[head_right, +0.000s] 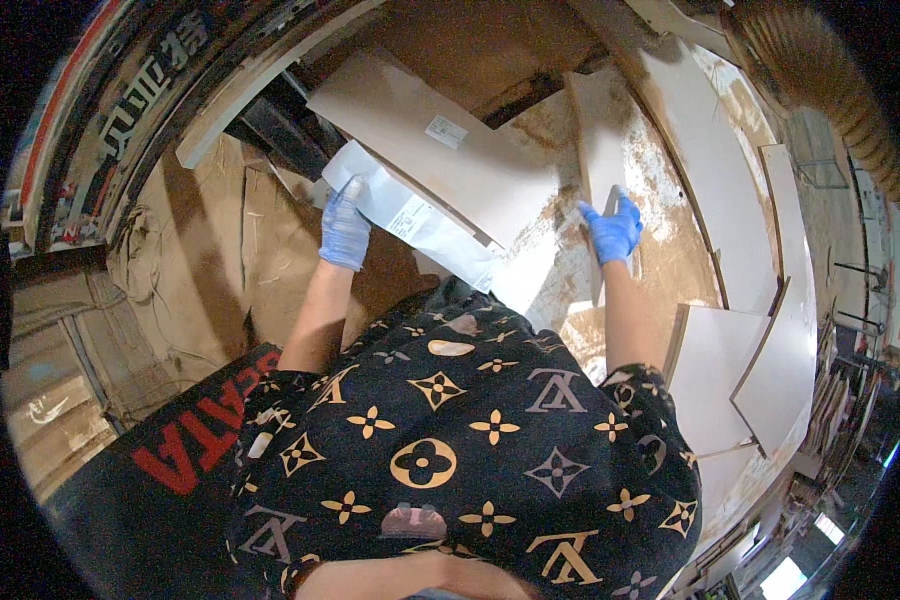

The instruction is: The person applies adhesive labels to several flat wooden panels on a workbench, then stacks the labeled panels and moves them to a nearby pile. The person also briefly interacts with a CNC machine control panel.

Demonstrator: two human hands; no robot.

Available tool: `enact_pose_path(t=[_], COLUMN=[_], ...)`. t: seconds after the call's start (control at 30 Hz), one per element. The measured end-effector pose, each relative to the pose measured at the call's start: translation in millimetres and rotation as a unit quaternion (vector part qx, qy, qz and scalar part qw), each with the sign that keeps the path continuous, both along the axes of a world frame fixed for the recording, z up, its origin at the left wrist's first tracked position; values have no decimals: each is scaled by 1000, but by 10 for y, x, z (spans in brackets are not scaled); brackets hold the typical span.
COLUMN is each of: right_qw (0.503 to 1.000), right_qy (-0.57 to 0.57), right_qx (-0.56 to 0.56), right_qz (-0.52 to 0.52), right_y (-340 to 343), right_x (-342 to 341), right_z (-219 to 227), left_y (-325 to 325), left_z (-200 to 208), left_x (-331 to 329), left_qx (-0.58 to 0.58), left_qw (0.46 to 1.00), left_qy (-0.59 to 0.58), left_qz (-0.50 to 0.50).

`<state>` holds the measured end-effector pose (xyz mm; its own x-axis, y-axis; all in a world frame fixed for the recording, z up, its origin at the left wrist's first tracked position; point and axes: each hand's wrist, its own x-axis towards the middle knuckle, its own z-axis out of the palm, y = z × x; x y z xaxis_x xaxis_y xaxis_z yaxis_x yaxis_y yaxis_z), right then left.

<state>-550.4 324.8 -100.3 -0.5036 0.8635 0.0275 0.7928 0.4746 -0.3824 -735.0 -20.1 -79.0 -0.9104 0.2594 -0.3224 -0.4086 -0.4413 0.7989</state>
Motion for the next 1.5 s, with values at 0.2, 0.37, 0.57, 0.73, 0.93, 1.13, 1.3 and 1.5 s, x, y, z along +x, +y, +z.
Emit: enact_pose_path(t=[0.2,0.37,0.57,0.73,0.93,1.13,1.3,1.5], right_qw=[976,908,766,745,784,815,966,962], right_qy=[40,204,251,208,41,265,45,-125], right_qx=[50,45,-315,-147,5,-337,-130,-31], right_qz=[206,364,502,616,620,390,220,242], right_y=[-662,-1177,-1715,-1712,-1746,-1525,-840,-328], right_x=[-499,-958,-890,-857,-618,-624,-1057,-1135], right_z=[506,848,1005,964,709,579,540,486], left_y=[-104,-59,102,129,134,-214,-494,-880], left_z=[98,254,174,82,-336,-798,-841,-763], left_x=[-64,41,129,157,422,422,345,309], left_qx=[47,45,34,20,20,18,-74,-244], left_qw=[997,999,999,997,984,977,984,965], left_qy=[-58,5,-17,-57,-160,-202,-118,65], left_qz=[-8,-25,-32,-40,-76,69,115,75])
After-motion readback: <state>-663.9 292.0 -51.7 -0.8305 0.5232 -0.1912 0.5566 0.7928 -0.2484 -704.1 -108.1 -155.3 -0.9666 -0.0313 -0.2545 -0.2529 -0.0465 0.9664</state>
